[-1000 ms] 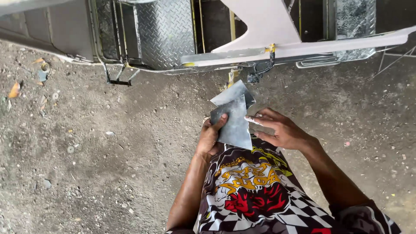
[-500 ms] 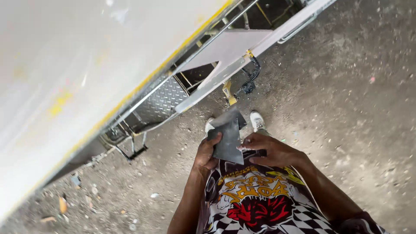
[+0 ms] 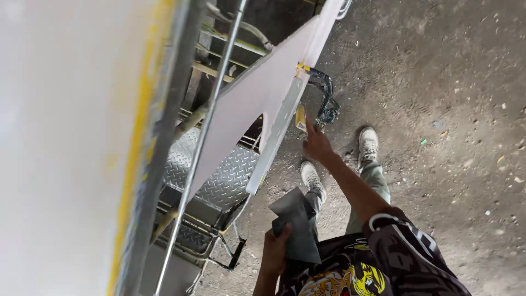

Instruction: The person scrapes a white car part with a metal scraper, then scoops filler from a can and applies it to the surface using two scrapers. The person smooths the filler along the edge of the part.

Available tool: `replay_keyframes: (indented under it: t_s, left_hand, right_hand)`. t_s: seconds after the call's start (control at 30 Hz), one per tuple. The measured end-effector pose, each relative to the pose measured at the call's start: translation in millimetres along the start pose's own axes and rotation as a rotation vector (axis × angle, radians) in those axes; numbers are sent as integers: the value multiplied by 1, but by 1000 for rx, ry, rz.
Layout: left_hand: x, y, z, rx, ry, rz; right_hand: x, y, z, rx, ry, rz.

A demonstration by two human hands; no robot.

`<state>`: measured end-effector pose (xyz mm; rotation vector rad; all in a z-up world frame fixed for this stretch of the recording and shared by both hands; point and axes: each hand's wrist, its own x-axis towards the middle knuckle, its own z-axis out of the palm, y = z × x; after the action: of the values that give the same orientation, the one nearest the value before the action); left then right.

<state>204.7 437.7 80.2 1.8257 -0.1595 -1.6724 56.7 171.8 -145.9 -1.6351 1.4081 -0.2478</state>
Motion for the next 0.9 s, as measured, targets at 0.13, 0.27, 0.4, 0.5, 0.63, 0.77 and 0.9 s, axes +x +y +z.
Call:
replay_keyframes:
  t_s: [0.13, 0.27, 0.4, 0.5, 0.63, 0.77, 0.9]
  left_hand:
    - [17, -7, -17, -52, 73, -240]
    - [30, -53, -54, -208, 146, -319]
    - [43, -78, -73, -167, 242, -368]
    - [47, -87, -78, -188, 250, -404]
    - [41, -66, -58, -254, 286, -376]
    - [39, -66, -50, -260, 327, -401]
    - [45, -82, -55, -255, 275, -409]
  right_hand:
    - [80, 60, 45, -141, 317, -116]
    - [109, 84, 55, -434, 531, -379]
    - [101, 19, -8, -59, 701, -519]
    - [106, 22, -9, -118, 689, -495]
    - [94, 23, -11, -160, 610, -408]
    - [80, 35, -6, -316, 632, -563]
    - [85, 58, 14, -494, 545, -645]
